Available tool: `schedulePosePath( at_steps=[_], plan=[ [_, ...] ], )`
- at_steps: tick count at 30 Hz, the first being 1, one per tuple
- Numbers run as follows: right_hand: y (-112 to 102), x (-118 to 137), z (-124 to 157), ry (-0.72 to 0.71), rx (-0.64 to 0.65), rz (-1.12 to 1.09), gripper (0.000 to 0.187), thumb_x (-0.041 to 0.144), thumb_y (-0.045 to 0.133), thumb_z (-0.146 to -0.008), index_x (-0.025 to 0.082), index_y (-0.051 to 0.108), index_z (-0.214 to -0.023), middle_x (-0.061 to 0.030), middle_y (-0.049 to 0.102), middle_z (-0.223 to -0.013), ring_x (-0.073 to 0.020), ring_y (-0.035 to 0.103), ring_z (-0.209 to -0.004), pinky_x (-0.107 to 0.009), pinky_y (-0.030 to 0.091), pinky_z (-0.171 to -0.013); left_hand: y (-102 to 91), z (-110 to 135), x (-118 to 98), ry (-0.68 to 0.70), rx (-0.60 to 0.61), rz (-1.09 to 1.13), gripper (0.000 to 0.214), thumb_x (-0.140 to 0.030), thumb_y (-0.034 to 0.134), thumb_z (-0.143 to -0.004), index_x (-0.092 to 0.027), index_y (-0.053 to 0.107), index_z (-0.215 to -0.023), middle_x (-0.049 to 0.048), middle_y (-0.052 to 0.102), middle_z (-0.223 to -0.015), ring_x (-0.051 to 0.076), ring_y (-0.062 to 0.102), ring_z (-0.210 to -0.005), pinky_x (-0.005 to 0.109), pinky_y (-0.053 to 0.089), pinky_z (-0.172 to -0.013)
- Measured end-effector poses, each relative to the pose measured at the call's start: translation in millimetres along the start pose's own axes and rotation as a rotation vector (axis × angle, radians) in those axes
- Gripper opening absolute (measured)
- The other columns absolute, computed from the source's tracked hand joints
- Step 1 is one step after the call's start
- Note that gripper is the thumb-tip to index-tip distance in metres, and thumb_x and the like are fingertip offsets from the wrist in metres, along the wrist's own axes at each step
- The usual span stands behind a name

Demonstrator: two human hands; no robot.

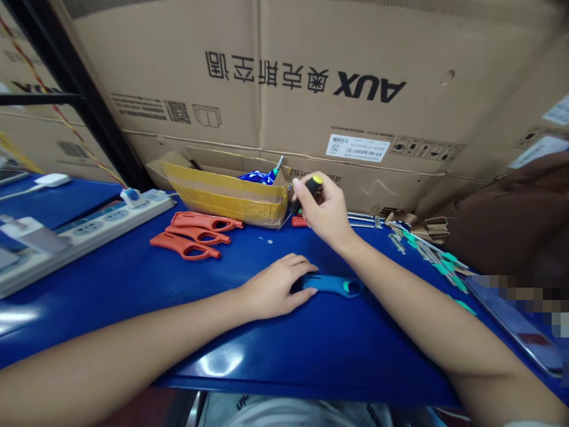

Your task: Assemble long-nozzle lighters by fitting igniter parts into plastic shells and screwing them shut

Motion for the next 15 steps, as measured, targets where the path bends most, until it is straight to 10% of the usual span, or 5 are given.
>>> schedulePosePath(
  at_steps=[15],
  plan=[
    [31, -26, 28, 0.138, 0.117, -0.09, 0.034, 0.057, 0.067, -0.088, 0.024, 0.059, -0.093, 0.0036, 0.063, -0.069, -0.0127, 0.064, -0.055, -0.024, 0.057, -0.052, 1.3, 0, 7, 0.07, -0.021, 0.067, 0.041, -0.027, 0.073, -0.087, -0.019, 0.066, -0.126, 0.012, 0.068, -0.132, 0.027, 0.061, -0.125, 0.043, 0.044, -0.113]
  ],
)
Point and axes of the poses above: each hand's wrist, its own z-axis away from the middle knuckle, its own y-axis out of the palm, x = y × z, the point moved 2 cm from there along -z, towards the middle knuckle
